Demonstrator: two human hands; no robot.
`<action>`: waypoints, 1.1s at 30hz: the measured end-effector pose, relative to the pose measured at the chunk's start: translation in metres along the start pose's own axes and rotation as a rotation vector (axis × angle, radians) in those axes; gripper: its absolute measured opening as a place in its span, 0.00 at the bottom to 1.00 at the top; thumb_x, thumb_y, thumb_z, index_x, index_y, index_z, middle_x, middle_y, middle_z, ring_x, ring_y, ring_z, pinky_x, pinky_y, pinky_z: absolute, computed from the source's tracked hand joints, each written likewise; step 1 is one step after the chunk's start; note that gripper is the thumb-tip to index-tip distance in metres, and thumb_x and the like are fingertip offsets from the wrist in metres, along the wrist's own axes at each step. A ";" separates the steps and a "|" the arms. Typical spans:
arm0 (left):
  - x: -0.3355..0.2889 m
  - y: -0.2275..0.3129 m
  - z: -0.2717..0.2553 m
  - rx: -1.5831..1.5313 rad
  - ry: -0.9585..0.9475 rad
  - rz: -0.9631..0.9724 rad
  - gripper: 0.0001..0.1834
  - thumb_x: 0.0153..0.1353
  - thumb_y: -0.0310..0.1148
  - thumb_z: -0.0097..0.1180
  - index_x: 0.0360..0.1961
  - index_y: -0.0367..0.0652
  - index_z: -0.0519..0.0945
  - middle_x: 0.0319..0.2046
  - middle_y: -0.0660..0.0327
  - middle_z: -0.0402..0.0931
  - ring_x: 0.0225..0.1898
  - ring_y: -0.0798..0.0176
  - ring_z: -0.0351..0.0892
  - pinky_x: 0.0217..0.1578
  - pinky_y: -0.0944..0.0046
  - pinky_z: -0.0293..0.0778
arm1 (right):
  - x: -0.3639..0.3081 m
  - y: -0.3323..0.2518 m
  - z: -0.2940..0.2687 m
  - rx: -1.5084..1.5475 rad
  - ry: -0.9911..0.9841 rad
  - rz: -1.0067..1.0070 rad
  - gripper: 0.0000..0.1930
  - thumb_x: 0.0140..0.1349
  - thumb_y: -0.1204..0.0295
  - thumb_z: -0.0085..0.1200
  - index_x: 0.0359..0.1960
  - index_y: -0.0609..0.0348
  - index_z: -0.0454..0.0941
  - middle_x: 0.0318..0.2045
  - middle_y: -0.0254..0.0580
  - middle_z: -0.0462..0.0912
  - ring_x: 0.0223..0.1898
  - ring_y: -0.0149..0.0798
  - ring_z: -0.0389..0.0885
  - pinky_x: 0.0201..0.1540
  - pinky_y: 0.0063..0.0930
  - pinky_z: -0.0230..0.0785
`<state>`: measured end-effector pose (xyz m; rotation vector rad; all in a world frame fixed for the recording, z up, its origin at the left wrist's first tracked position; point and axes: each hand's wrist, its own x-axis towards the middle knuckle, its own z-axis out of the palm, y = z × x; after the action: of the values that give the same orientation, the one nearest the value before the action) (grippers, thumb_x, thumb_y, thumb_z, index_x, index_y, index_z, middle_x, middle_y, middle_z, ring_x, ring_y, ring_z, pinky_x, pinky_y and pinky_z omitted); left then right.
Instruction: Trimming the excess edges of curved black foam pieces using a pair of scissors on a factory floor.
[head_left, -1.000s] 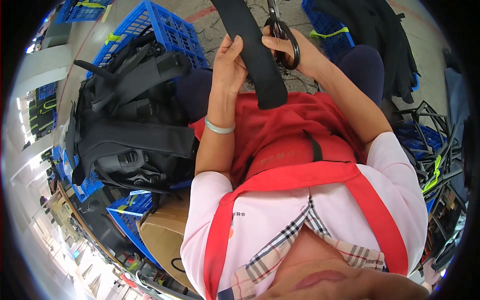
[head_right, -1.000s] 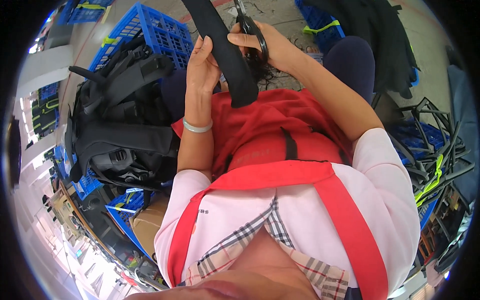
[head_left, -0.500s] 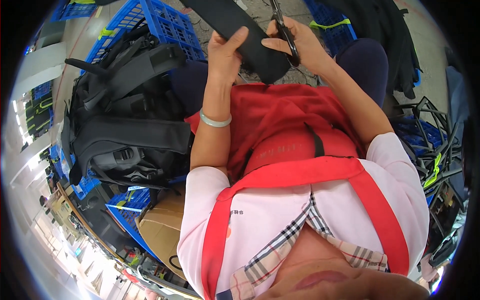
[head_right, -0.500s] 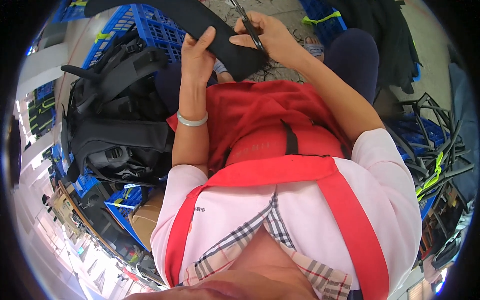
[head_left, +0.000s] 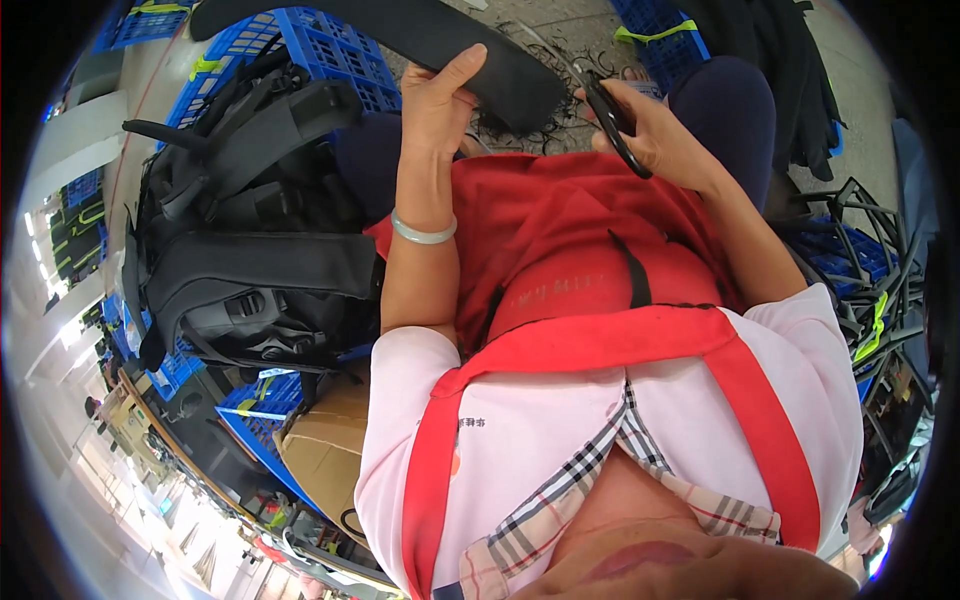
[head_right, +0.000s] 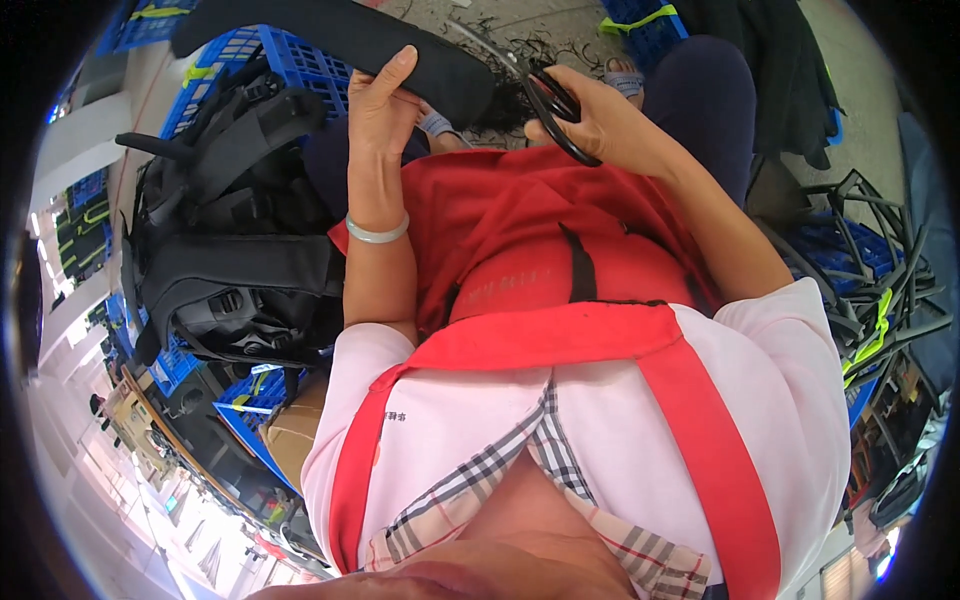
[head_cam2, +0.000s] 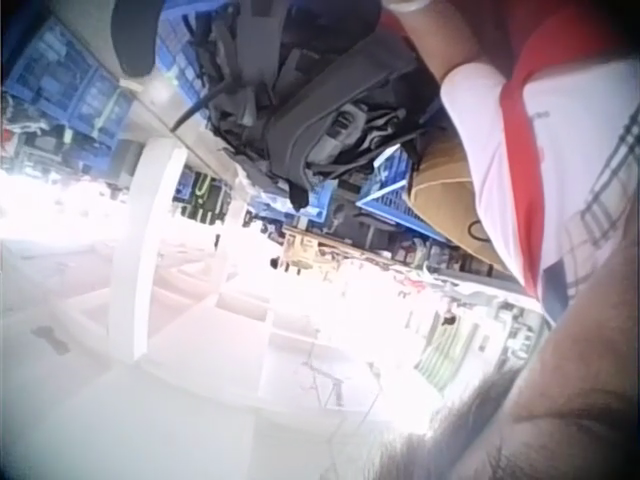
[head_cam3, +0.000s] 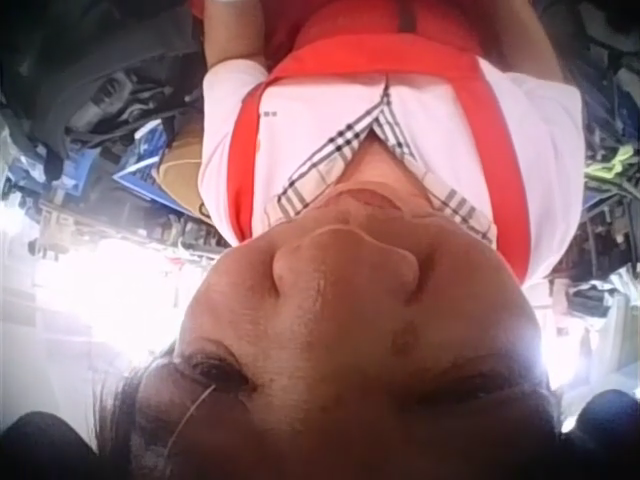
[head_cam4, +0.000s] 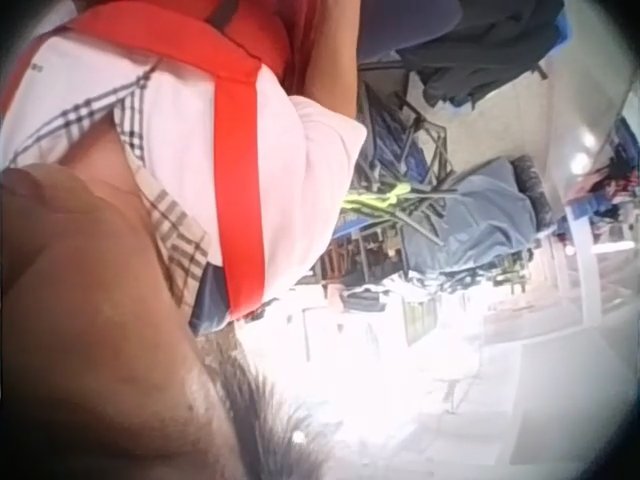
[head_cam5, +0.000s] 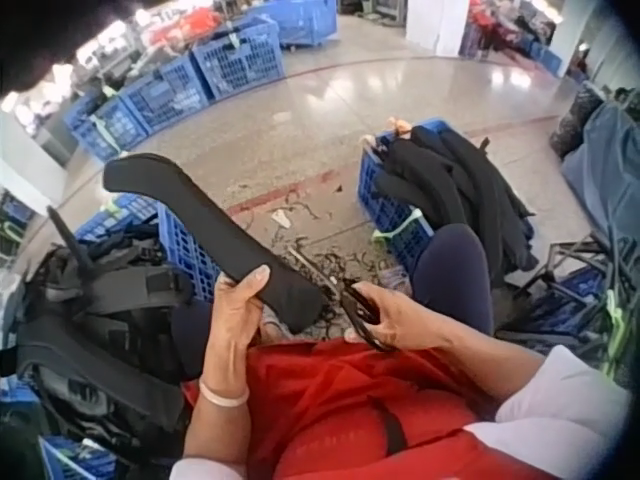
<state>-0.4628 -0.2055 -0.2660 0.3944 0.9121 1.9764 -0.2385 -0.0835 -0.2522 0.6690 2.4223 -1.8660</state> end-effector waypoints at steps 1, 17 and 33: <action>-0.001 0.000 0.000 -0.008 -0.010 0.014 0.10 0.52 0.15 0.60 0.35 0.39 0.80 0.33 0.60 0.81 0.35 0.64 0.81 0.39 0.66 0.78 | -0.004 -0.004 -0.003 0.018 -0.057 0.051 0.31 0.58 0.59 0.60 0.58 0.62 0.64 0.41 0.35 0.71 0.44 0.27 0.68 0.51 0.20 0.61; -0.008 -0.006 0.005 -0.009 -0.075 -0.006 0.12 0.53 0.15 0.59 0.38 0.39 0.79 0.36 0.60 0.80 0.37 0.64 0.80 0.42 0.64 0.77 | -0.009 0.005 0.007 -0.107 0.047 -0.080 0.33 0.51 0.49 0.63 0.48 0.62 0.68 0.27 0.45 0.71 0.29 0.40 0.69 0.34 0.31 0.64; -0.008 -0.009 -0.003 0.024 -0.098 -0.014 0.15 0.54 0.17 0.59 0.42 0.44 0.78 0.38 0.62 0.79 0.41 0.64 0.80 0.47 0.61 0.76 | -0.007 0.001 0.006 -0.110 0.053 -0.093 0.35 0.50 0.47 0.63 0.49 0.62 0.67 0.30 0.49 0.75 0.29 0.44 0.71 0.34 0.34 0.64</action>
<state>-0.4547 -0.2106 -0.2745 0.4930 0.8747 1.9171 -0.2334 -0.0915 -0.2527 0.6170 2.6097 -1.7518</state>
